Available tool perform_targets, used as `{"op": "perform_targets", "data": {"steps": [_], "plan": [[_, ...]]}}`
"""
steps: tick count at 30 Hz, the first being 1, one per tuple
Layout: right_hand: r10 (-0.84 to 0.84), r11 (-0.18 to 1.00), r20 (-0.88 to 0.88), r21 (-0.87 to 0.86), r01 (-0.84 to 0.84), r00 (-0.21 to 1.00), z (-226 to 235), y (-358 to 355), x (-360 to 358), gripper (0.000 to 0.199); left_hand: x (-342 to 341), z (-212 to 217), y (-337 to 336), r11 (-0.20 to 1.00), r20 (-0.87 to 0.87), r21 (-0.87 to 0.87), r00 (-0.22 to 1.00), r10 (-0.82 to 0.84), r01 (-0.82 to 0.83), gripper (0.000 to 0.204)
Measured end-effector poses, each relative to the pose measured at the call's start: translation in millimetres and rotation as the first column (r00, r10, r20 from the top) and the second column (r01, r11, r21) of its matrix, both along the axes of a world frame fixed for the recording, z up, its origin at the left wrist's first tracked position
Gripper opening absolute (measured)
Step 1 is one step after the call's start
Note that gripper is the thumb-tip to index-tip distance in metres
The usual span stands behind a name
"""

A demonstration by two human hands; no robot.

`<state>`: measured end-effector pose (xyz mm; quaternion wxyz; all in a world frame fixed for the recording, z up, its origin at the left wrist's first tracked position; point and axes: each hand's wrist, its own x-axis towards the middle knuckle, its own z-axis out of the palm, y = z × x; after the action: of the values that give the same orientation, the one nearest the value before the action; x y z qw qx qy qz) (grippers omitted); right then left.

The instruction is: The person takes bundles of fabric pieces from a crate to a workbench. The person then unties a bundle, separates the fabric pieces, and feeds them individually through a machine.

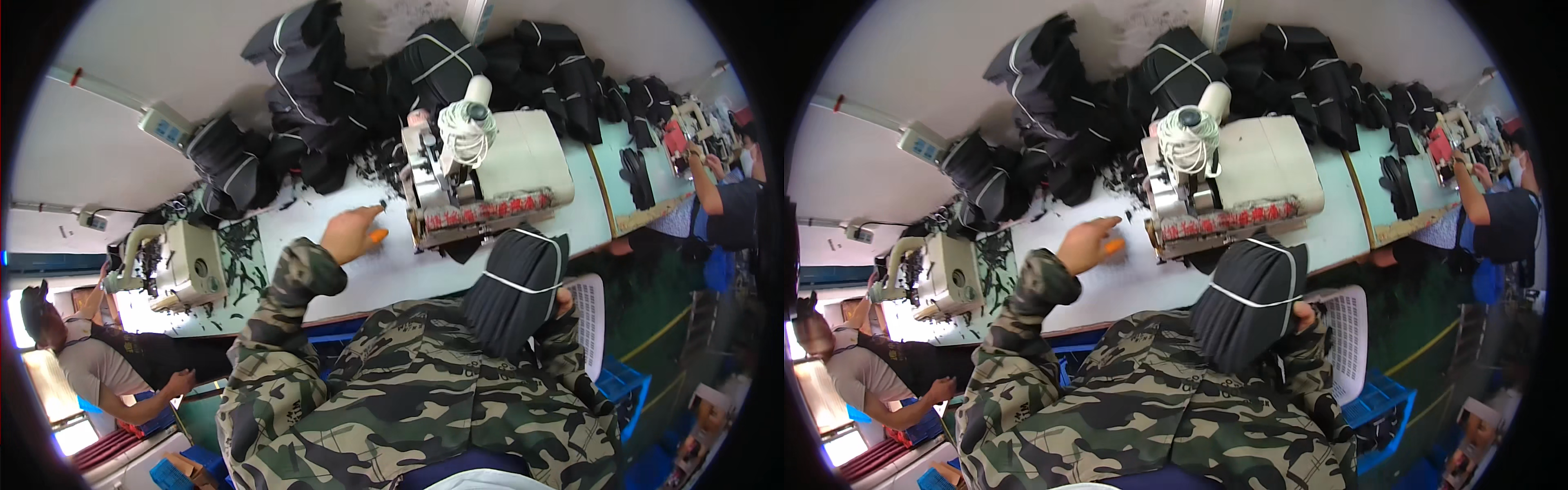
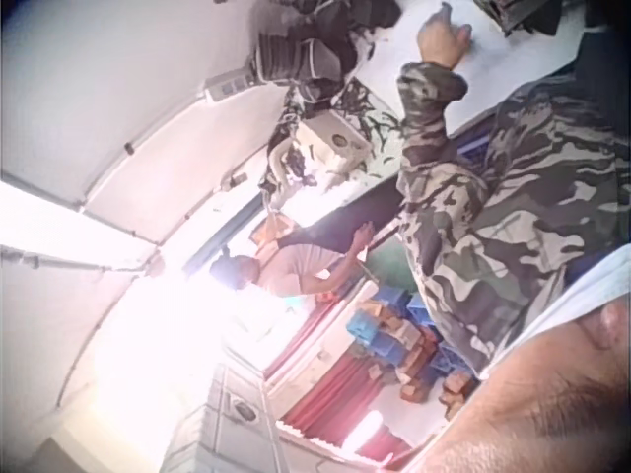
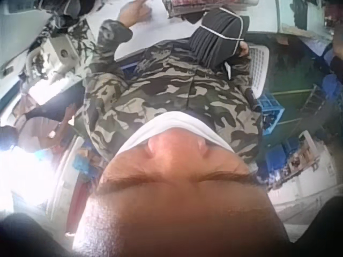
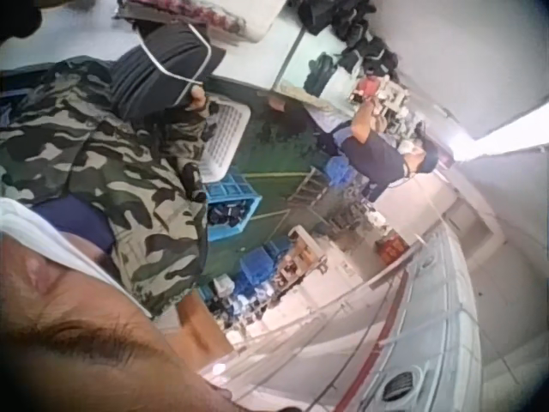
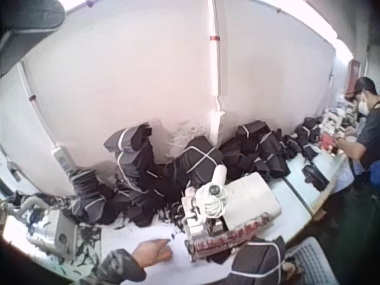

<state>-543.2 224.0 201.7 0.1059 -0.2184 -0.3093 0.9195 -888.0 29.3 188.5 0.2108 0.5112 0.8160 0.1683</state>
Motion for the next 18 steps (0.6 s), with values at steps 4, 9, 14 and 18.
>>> {"op": "perform_targets", "data": {"steps": [4,9,14,18], "plan": [[-0.101,0.995,0.107,-0.004,0.102,0.989,14.7,-15.2,34.1,0.058,30.8,-83.6,9.7,0.987,-0.191,0.128,0.979,-0.068,0.094,0.065],[-0.149,0.986,0.209,-0.041,0.161,0.967,14.3,-44.0,60.4,0.058,125.6,-139.3,-25.7,0.933,-0.177,0.241,0.958,-0.227,0.266,0.061],[-0.147,0.981,0.198,-0.092,0.168,0.969,0.0,-53.2,97.6,0.057,162.5,-121.8,23.3,0.944,-0.132,0.314,0.989,-0.061,0.1,0.059],[-0.137,0.978,0.144,-0.138,0.157,0.98,-16.2,-37.2,126.7,0.057,181.6,-111.7,62.8,0.936,-0.229,0.317,0.97,-0.083,0.155,0.058]]}}
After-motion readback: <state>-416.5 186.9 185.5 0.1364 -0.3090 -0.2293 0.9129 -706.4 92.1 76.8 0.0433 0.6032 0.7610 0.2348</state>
